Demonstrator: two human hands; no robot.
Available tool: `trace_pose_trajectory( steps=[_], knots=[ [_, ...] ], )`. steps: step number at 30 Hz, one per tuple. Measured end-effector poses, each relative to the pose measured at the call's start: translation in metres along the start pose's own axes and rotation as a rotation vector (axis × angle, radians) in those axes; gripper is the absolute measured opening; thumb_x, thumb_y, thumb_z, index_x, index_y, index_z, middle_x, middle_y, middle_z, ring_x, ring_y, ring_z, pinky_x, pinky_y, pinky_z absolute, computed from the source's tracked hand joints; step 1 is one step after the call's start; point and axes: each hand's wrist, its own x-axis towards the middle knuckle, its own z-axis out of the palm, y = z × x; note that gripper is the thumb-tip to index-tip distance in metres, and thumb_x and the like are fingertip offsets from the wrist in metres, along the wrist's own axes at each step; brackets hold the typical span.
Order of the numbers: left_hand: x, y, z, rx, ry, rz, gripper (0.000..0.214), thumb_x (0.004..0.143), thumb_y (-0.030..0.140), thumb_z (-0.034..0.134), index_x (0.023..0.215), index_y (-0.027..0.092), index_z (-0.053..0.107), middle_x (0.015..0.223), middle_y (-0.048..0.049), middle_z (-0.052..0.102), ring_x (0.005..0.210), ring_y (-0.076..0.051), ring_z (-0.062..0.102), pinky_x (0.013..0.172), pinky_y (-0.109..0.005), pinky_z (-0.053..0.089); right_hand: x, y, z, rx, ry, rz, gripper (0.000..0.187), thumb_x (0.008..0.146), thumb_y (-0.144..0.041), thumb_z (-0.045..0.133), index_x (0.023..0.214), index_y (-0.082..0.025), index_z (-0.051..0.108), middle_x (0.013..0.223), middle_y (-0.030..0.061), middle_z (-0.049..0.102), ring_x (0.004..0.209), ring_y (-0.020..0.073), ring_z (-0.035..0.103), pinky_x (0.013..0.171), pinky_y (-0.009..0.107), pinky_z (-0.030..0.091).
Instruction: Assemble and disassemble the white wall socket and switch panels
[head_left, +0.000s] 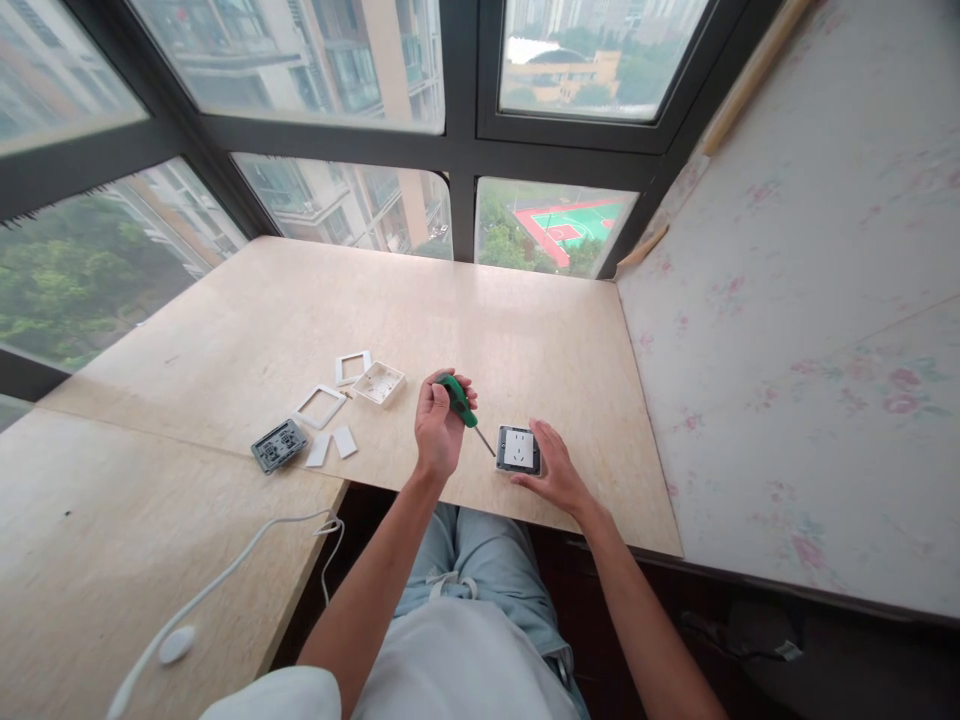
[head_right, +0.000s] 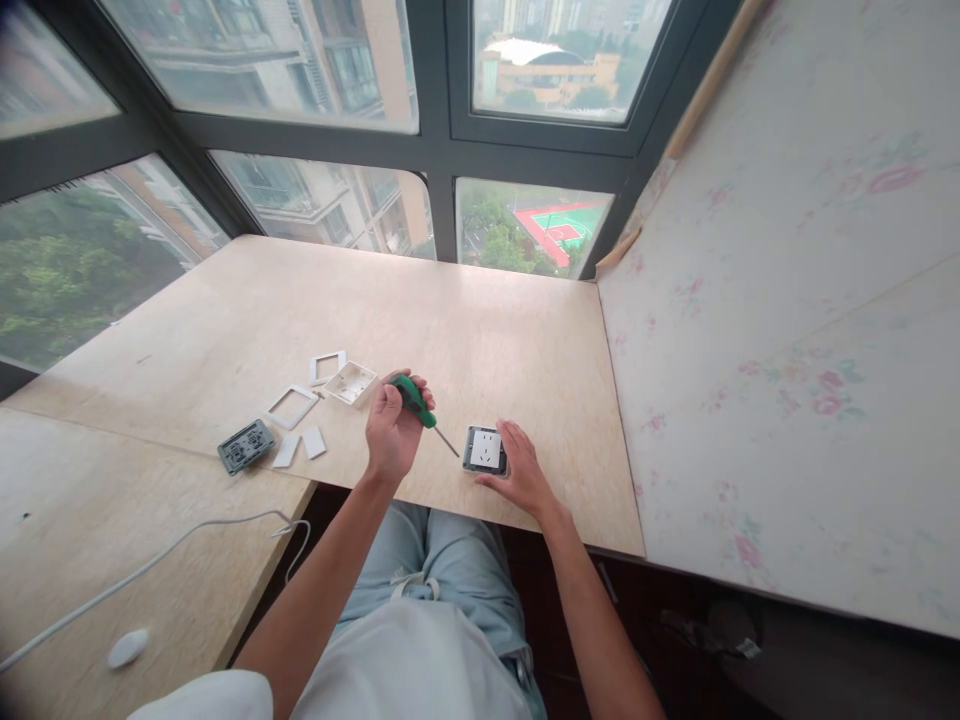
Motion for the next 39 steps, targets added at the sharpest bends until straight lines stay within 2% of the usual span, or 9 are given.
trace_pose_trajectory(
  steps=[6,11,18,32,39],
  knots=[
    [0.004,-0.011,0.016,-0.075,-0.006,0.017,0.029,0.09,0.046,0.065,0.105,0.021,0.061,0.092,-0.0032,0.064,0.077,-0.014,0.061,0.07,-0.027,0.05,0.004,0.006,0.01,-0.01,0.029,-0.056,0.092,0.08,-0.062,0.068,0.154,-0.023,0.03,0.152,0.0179,0.042,0.142,0.0354,0.037,0.116,0.057,0.032],
    [0.005,-0.022,0.017,-0.041,-0.017,0.018,0.029,0.091,0.046,0.064,0.106,0.022,0.062,0.092,-0.0038,0.064,0.077,-0.014,0.06,0.071,-0.027,0.049,0.001,0.006,0.011,0.024,0.066,-0.054,0.086,0.081,-0.059,0.068,0.152,-0.026,0.033,0.151,0.016,0.043,0.14,0.0344,0.041,0.115,0.055,0.035],
    [0.005,-0.032,0.018,-0.031,-0.022,0.018,0.028,0.091,0.045,0.065,0.106,0.021,0.063,0.093,-0.0038,0.064,0.079,-0.013,0.061,0.071,-0.026,0.05,0.003,0.009,0.01,0.067,0.028,-0.02,0.087,0.077,-0.062,0.071,0.15,-0.027,0.037,0.151,0.0158,0.044,0.14,0.0352,0.041,0.114,0.056,0.035],
    [0.005,-0.034,0.018,-0.013,-0.023,0.011,0.027,0.091,0.045,0.064,0.106,0.022,0.063,0.092,-0.0039,0.063,0.078,-0.014,0.06,0.071,-0.027,0.049,0.002,0.005,0.009,0.112,0.037,0.037,0.081,0.079,-0.06,0.069,0.147,-0.025,0.042,0.153,0.0164,0.041,0.141,0.0345,0.039,0.114,0.055,0.035],
    [0.005,-0.034,0.019,-0.007,-0.022,0.009,0.027,0.091,0.044,0.064,0.106,0.022,0.064,0.093,-0.0041,0.063,0.079,-0.014,0.06,0.072,-0.027,0.049,0.002,0.008,0.011,0.184,0.046,0.055,0.088,0.074,-0.065,0.071,0.147,-0.024,0.042,0.153,0.0169,0.04,0.142,0.0347,0.037,0.116,0.056,0.032]
  ],
)
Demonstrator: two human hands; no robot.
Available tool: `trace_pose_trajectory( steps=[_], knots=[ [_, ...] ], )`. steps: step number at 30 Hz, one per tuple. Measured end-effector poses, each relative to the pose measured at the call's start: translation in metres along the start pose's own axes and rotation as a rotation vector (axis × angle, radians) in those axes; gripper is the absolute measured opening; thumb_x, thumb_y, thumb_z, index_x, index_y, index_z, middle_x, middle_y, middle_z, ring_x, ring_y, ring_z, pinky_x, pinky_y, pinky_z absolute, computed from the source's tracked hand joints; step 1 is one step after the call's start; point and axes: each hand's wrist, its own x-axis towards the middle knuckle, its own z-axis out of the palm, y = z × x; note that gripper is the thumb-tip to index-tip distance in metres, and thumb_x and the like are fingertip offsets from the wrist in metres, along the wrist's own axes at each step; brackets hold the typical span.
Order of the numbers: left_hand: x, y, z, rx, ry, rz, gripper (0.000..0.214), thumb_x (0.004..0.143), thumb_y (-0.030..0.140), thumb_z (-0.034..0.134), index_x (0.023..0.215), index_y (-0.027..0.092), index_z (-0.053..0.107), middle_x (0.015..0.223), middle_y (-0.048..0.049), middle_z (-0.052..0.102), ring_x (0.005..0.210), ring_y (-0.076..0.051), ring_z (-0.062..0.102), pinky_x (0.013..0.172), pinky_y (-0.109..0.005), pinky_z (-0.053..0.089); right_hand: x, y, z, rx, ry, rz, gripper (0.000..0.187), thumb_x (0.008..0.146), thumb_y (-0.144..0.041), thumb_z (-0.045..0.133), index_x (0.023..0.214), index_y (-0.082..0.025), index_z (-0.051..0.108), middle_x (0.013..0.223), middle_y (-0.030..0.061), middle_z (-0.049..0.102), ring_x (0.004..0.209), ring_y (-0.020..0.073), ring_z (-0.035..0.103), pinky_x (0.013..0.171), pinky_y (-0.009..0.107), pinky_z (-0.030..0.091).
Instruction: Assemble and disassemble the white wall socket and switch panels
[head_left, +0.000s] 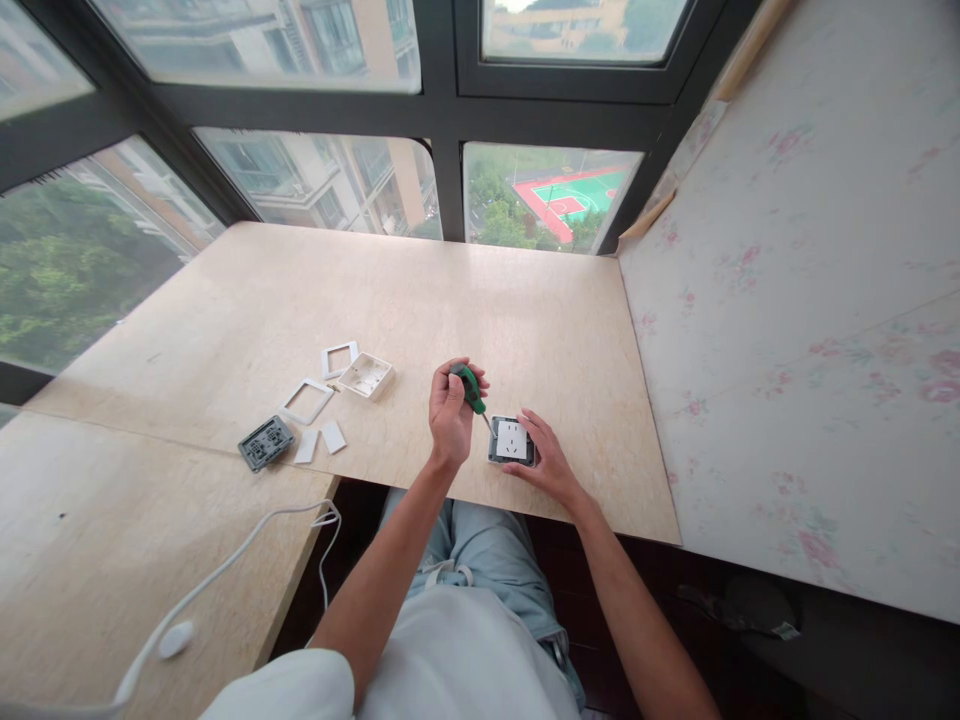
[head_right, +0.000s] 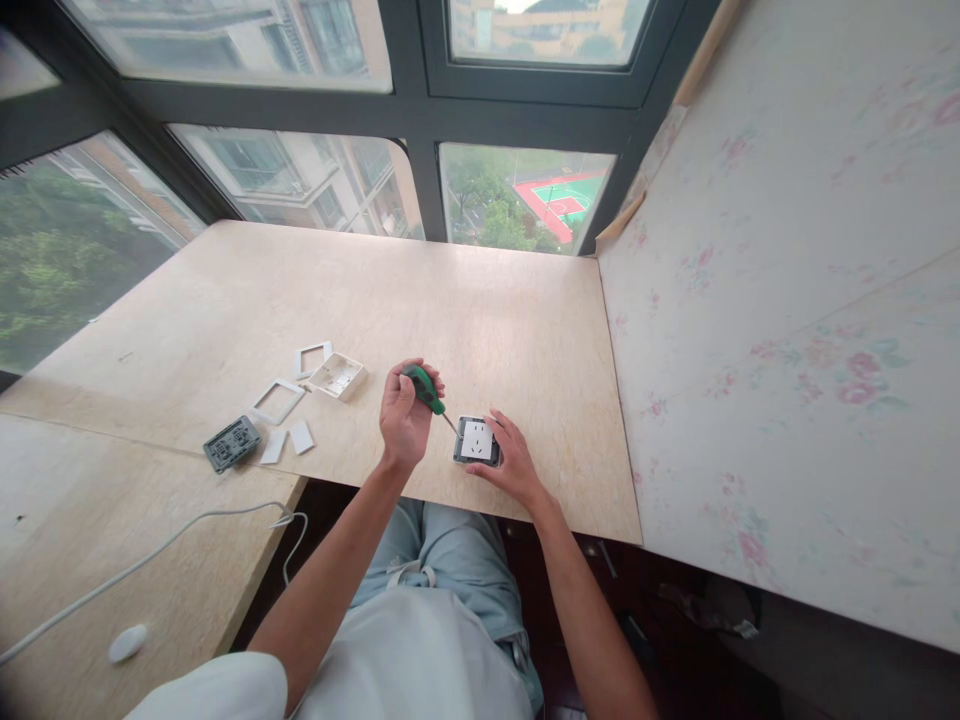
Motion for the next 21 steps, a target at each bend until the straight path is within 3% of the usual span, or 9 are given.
trace_pose_trajectory(
  steps=[4,11,21],
  knots=[
    [-0.0007,0.0004,0.0009,0.006,-0.002,-0.009,0.028,0.091,0.045,0.064,0.106,0.022,0.063,0.093,-0.0041,0.063,0.079,-0.014,0.06,0.071,-0.027,0.049,-0.001,-0.0013,-0.0017,0.059,0.022,-0.001,0.093,0.073,-0.064,0.074,0.149,-0.025,0.037,0.154,0.0161,0.039,0.144,0.0338,0.035,0.117,0.056,0.031],
    [-0.0027,-0.0017,0.0005,0.026,-0.01,0.0,0.028,0.091,0.046,0.064,0.106,0.022,0.063,0.092,-0.0042,0.063,0.079,-0.014,0.06,0.072,-0.027,0.05,-0.0013,-0.0064,-0.0041,0.079,0.071,-0.066,0.078,0.082,-0.054,0.07,0.149,-0.028,0.039,0.15,0.0126,0.047,0.141,0.0309,0.041,0.116,0.054,0.034],
    [-0.005,-0.0022,0.0054,0.037,-0.001,-0.016,0.031,0.088,0.048,0.066,0.104,0.022,0.063,0.092,-0.0044,0.063,0.078,-0.015,0.06,0.072,-0.029,0.05,0.0004,-0.0068,-0.0042,0.037,0.074,-0.087,0.072,0.082,-0.052,0.071,0.145,-0.027,0.046,0.146,0.0129,0.052,0.138,0.0316,0.044,0.115,0.055,0.035]
  ],
)
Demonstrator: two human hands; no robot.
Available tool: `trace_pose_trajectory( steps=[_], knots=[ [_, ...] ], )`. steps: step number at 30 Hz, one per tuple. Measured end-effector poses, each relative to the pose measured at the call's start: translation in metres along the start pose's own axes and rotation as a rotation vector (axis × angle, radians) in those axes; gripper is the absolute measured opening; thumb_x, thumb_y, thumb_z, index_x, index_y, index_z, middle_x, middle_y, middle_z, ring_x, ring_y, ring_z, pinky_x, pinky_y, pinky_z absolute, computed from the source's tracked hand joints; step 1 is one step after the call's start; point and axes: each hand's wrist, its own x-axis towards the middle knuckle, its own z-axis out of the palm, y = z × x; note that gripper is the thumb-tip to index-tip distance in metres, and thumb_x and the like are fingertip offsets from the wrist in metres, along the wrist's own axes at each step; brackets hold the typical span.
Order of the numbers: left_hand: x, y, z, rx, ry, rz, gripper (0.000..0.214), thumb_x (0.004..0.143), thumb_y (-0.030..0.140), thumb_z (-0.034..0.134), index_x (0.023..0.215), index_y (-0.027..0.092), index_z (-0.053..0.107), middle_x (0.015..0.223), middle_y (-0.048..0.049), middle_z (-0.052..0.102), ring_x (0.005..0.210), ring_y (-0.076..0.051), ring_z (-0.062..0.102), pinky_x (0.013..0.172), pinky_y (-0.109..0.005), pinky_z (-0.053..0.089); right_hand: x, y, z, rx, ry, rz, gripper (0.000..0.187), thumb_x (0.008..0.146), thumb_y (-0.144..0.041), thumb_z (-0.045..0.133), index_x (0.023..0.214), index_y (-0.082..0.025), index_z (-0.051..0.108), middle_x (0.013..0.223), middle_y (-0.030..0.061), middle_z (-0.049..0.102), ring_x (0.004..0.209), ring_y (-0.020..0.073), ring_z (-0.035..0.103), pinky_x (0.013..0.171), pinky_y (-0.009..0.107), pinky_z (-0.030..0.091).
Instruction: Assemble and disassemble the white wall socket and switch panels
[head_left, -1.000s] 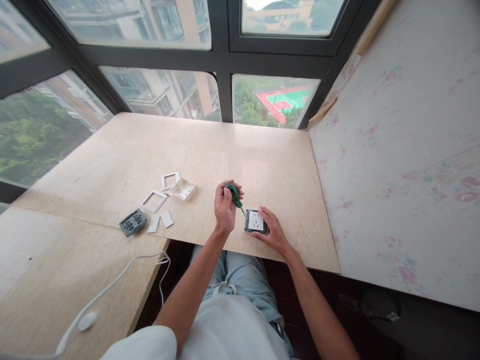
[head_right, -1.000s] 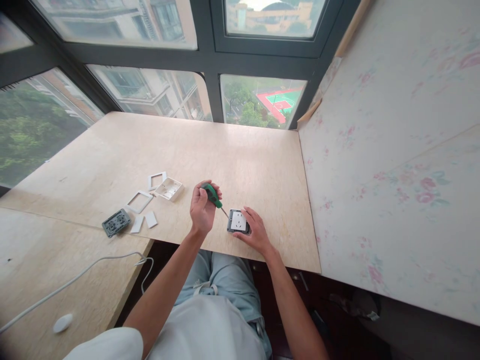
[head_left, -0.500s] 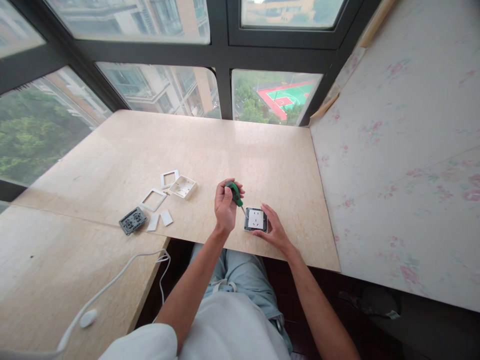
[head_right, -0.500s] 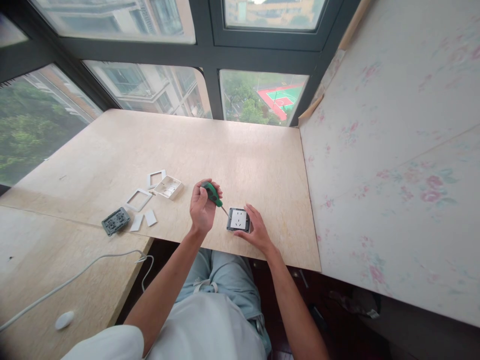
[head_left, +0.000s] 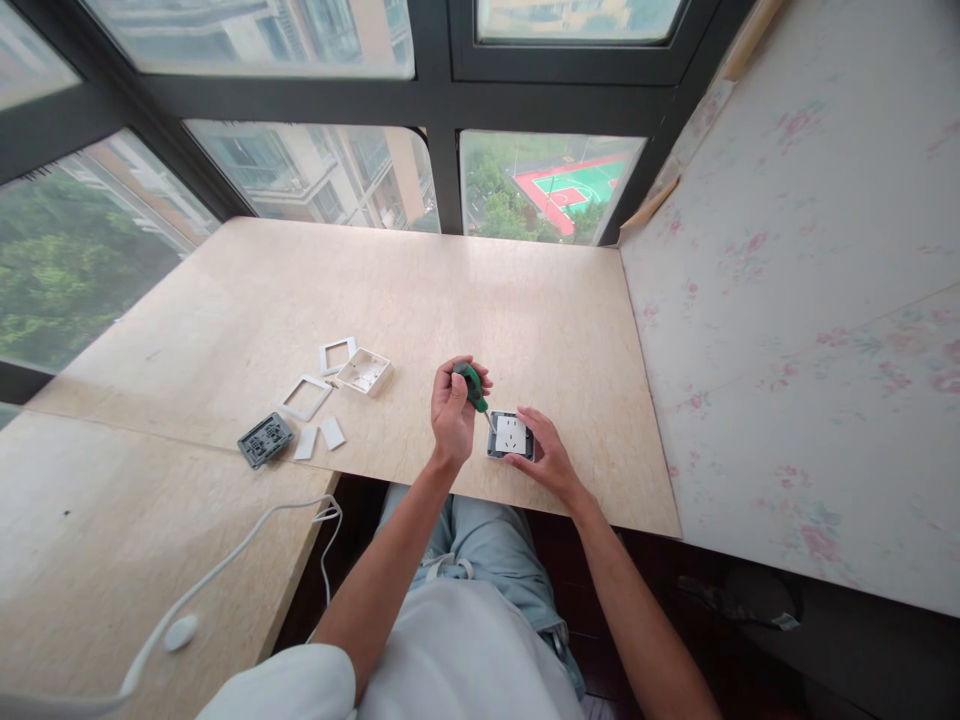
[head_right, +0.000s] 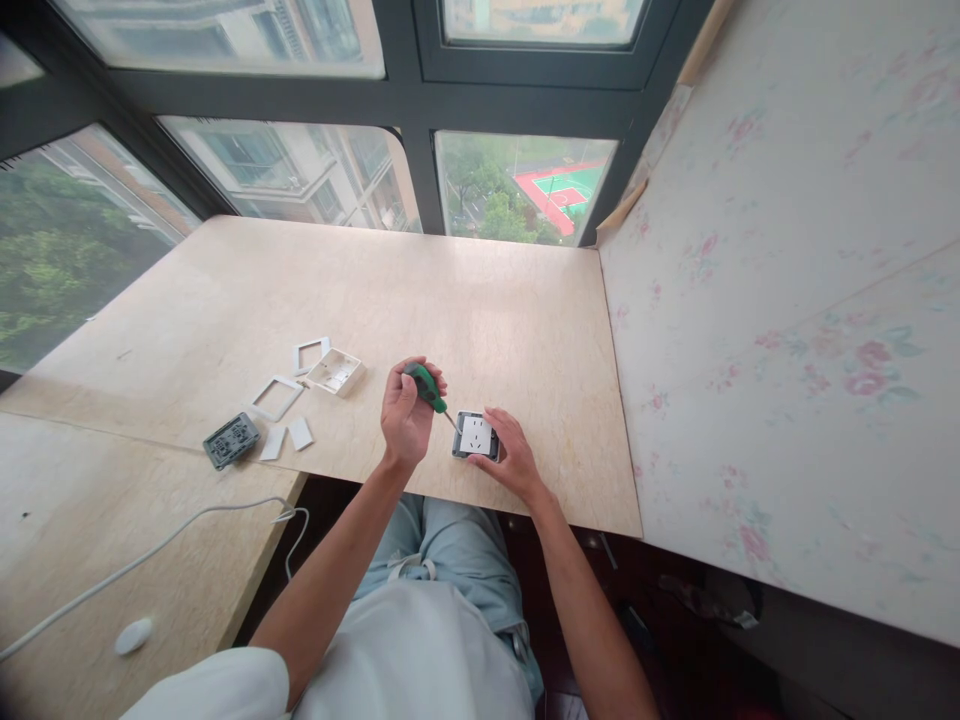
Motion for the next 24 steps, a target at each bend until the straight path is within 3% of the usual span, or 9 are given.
trace_pose_trajectory(
  steps=[24],
  knots=[
    [0.001,-0.0004,0.001,0.027,-0.004,0.033,0.031,0.09,0.049,0.064,0.105,0.022,0.063,0.09,-0.004,0.063,0.077,-0.015,0.061,0.071,-0.03,0.05,-0.0003,-0.0007,-0.001,-0.007,-0.002,0.008,0.071,0.082,-0.052,0.07,0.145,-0.029,0.046,0.147,0.0111,0.052,0.139,0.0313,0.044,0.114,0.055,0.036]
  ],
)
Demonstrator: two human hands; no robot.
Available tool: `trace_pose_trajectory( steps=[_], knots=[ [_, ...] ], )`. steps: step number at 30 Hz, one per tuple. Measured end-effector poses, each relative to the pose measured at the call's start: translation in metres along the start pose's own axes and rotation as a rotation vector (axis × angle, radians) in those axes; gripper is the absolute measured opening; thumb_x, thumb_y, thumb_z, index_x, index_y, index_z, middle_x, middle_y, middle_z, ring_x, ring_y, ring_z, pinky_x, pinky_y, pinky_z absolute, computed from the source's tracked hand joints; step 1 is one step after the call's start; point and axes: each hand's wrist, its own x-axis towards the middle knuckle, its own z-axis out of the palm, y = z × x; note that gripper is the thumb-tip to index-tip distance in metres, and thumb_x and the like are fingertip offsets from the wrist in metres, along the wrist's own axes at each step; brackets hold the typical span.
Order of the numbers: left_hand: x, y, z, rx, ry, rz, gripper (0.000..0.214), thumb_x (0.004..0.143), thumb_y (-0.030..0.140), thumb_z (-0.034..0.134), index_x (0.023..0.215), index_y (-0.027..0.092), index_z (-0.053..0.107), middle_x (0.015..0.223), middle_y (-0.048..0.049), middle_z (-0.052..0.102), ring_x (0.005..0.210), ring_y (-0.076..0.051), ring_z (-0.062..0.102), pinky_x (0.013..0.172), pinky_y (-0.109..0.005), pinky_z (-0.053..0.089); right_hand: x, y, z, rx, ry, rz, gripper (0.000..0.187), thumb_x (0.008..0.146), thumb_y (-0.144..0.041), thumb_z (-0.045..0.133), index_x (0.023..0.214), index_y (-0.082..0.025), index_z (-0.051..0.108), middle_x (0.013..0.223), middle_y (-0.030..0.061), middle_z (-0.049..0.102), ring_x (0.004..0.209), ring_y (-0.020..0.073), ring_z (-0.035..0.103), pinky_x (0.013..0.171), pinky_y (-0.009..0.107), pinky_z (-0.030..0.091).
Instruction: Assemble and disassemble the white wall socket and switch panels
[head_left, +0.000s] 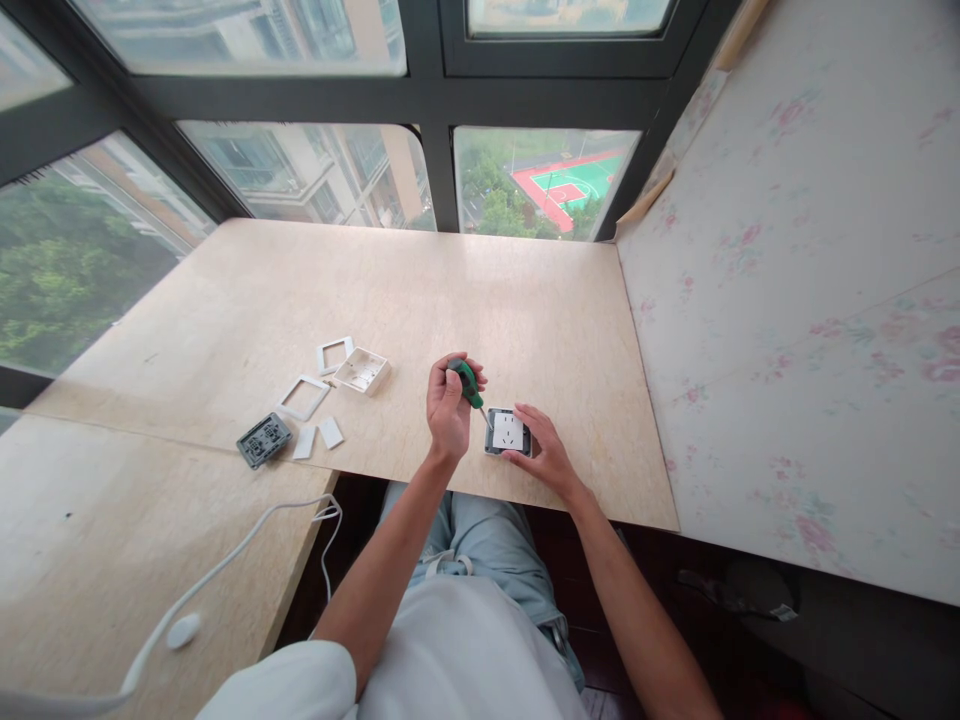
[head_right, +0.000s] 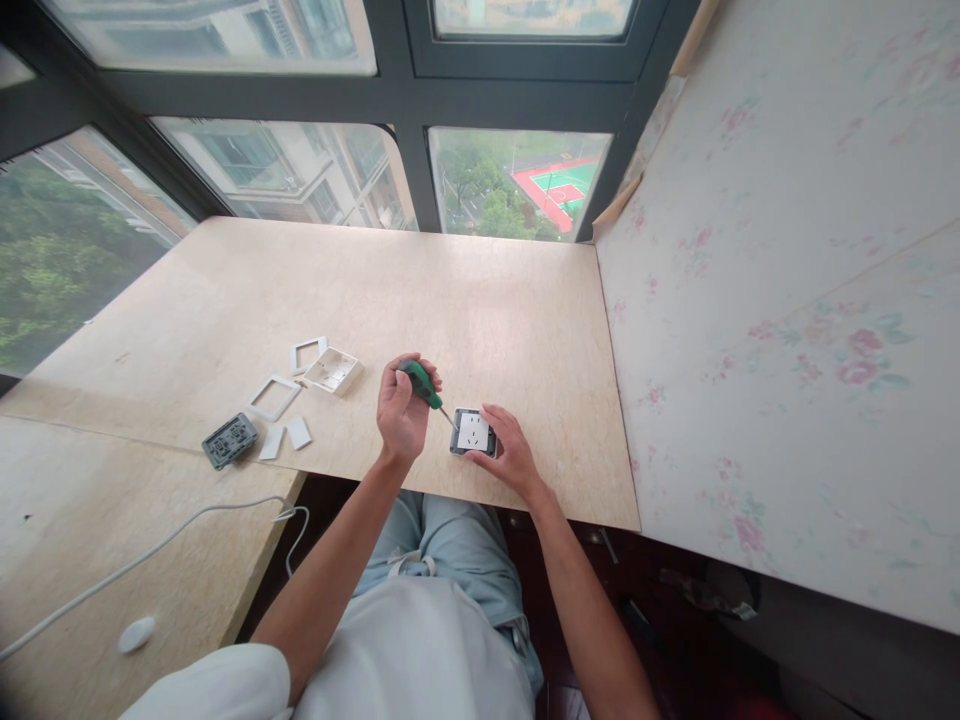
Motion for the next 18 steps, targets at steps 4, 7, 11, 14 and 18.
trace_pose_trajectory(
  steps=[4,7,11,14,18],
  knots=[
    [-0.002,0.0,0.0,-0.015,-0.012,0.008,0.031,0.09,0.048,0.064,0.105,0.021,0.063,0.09,-0.0039,0.063,0.076,-0.014,0.06,0.071,-0.029,0.05,0.0,0.0,0.0,0.006,0.005,-0.013,0.071,0.082,-0.052,0.071,0.145,-0.029,0.046,0.147,0.0115,0.052,0.138,0.0305,0.044,0.115,0.054,0.036],
    [-0.005,0.0,0.001,0.003,-0.036,0.032,0.034,0.09,0.051,0.062,0.105,0.021,0.064,0.088,-0.004,0.063,0.072,-0.014,0.058,0.068,-0.028,0.05,0.0,0.0,0.0,0.002,0.002,-0.007,0.072,0.082,-0.052,0.07,0.145,-0.029,0.046,0.147,0.0117,0.051,0.138,0.0308,0.044,0.115,0.054,0.036],
    [-0.009,-0.005,0.002,0.103,-0.06,0.036,0.028,0.09,0.047,0.065,0.1,0.021,0.064,0.086,-0.0021,0.061,0.067,-0.011,0.055,0.064,-0.025,0.048,0.0,0.002,0.001,-0.005,-0.005,-0.003,0.073,0.082,-0.053,0.07,0.146,-0.029,0.045,0.147,0.0117,0.051,0.139,0.0313,0.044,0.114,0.055,0.036],
    [-0.01,-0.007,0.003,0.202,-0.085,0.027,0.024,0.09,0.044,0.066,0.1,0.022,0.063,0.079,0.0006,0.059,0.064,-0.01,0.054,0.064,-0.024,0.047,-0.001,0.003,0.001,-0.004,0.006,-0.019,0.072,0.083,-0.053,0.07,0.146,-0.028,0.045,0.147,0.0122,0.051,0.138,0.0312,0.044,0.114,0.055,0.036],
    [-0.01,-0.002,0.006,0.367,-0.129,0.03,0.021,0.087,0.039,0.07,0.098,0.022,0.067,0.078,-0.0003,0.059,0.068,-0.012,0.057,0.065,-0.025,0.049,-0.001,0.005,0.003,-0.004,0.013,-0.04,0.073,0.082,-0.053,0.071,0.146,-0.028,0.045,0.147,0.0122,0.051,0.138,0.0307,0.044,0.115,0.054,0.037]
  ],
)
